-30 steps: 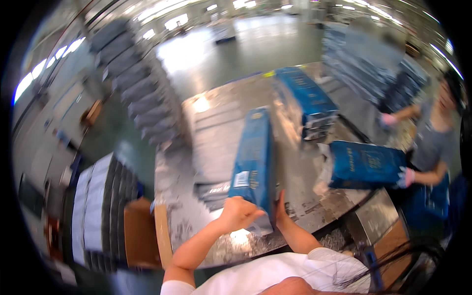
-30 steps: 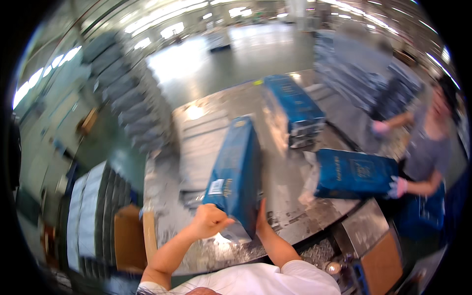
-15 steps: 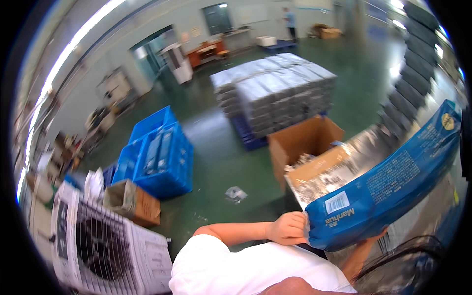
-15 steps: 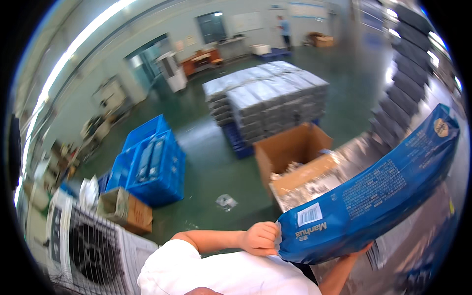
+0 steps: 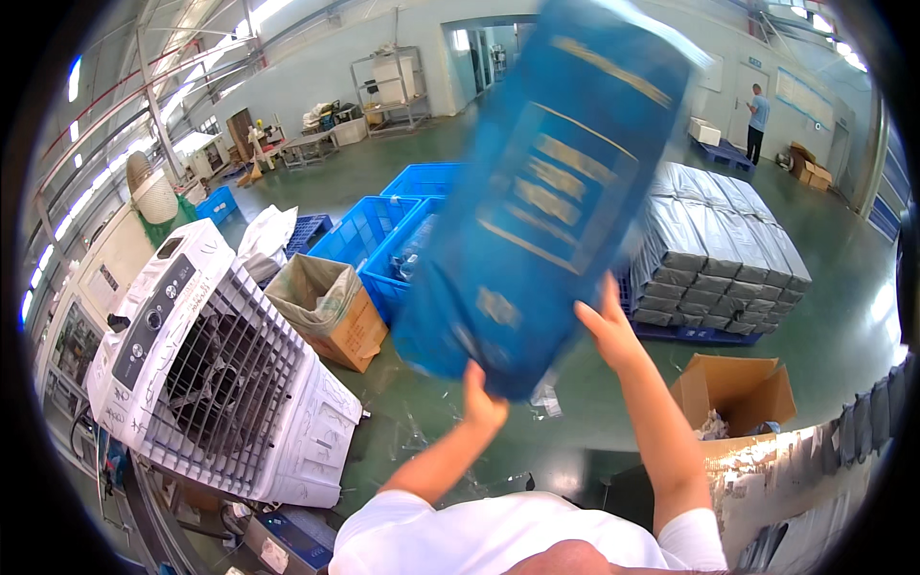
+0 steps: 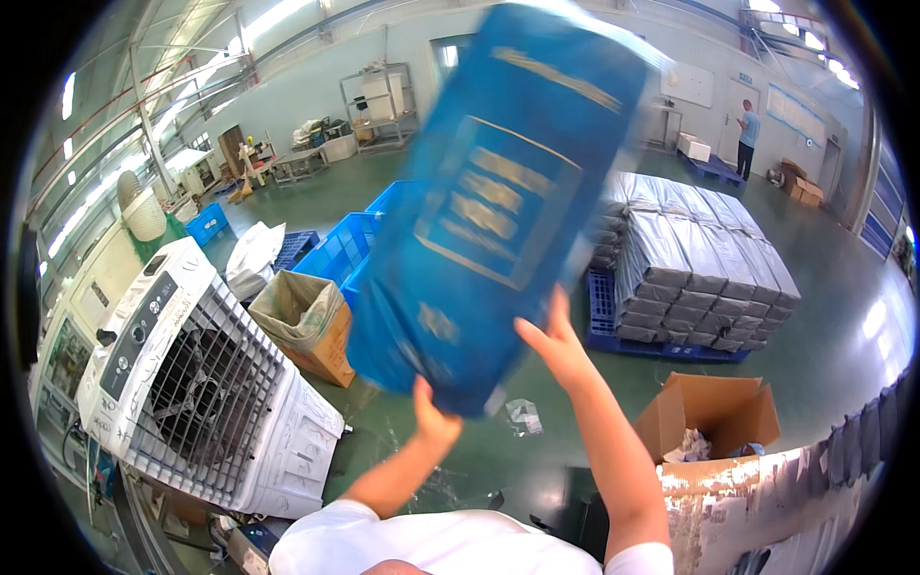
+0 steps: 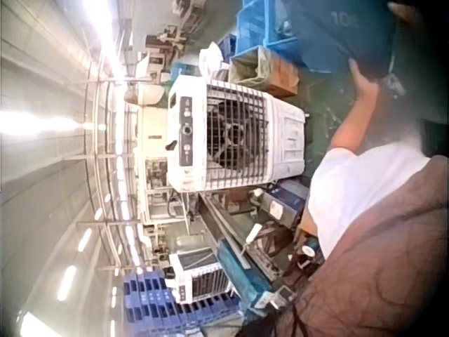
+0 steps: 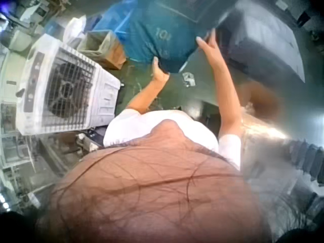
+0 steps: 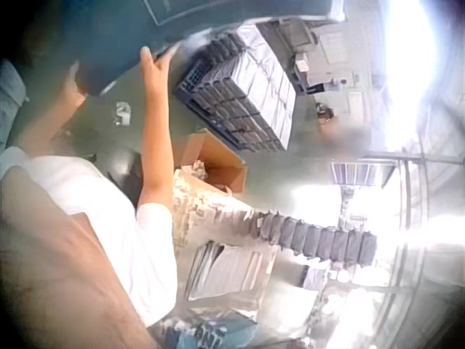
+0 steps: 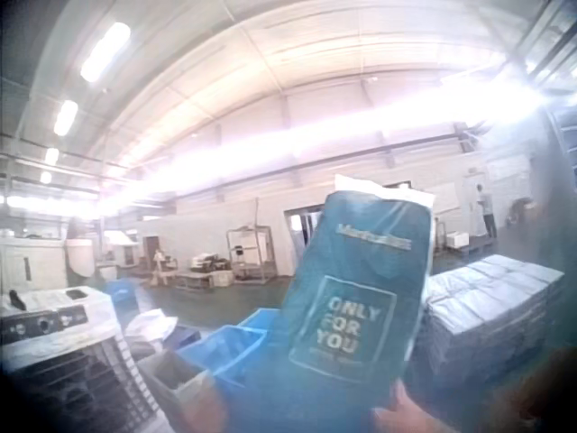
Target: The person repeatedly picks up blue rectangular packages, places them into gray plastic mailer bags, folds the top, and stacks the sealed packages on a metal table. The person also moves completed packages into a blue crate. Another worker is visible across the table performing similar packaging tasks.
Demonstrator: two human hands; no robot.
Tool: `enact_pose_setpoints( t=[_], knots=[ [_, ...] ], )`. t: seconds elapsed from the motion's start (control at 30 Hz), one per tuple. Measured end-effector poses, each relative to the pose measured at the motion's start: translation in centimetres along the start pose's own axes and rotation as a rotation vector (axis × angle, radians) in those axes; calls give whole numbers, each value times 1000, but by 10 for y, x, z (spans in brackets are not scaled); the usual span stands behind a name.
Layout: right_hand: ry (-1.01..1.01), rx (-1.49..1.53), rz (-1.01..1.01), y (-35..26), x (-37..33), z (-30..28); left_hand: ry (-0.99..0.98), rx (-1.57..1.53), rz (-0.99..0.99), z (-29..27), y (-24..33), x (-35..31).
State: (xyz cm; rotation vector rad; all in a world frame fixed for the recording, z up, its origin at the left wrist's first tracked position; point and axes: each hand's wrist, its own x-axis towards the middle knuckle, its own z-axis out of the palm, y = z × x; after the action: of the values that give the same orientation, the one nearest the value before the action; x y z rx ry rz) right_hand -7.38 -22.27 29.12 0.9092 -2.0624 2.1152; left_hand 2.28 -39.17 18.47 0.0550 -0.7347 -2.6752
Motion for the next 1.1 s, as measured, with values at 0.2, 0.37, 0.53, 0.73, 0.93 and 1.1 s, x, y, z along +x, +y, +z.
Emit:
enact_pose_setpoints(
  t=[0.2, 0.37, 0.53, 0.73, 0.93, 1.1],
  knots=[
    [-515, -249, -258, -77, 16, 45, 206, -24, 216, -23, 149, 250],
    [-249, -362, -410, -135, 4, 11, 504, 1344, 702, -95, 103, 330],
    [-181, -54, -643, -183, -7, 16, -511, 1514, 555, -52, -96, 189],
    [-190, -183, -637, -159, -85, -13, -1309, 1101, -520, -27, -258, -40],
    [352, -539, -344, -179, -233, -56, -1869, 679, -1192, -16, -294, -187],
    [1049, -550, 53, -141, -351, -54, -2038, 867, -1332, -51, -285, -208]
  ],
)
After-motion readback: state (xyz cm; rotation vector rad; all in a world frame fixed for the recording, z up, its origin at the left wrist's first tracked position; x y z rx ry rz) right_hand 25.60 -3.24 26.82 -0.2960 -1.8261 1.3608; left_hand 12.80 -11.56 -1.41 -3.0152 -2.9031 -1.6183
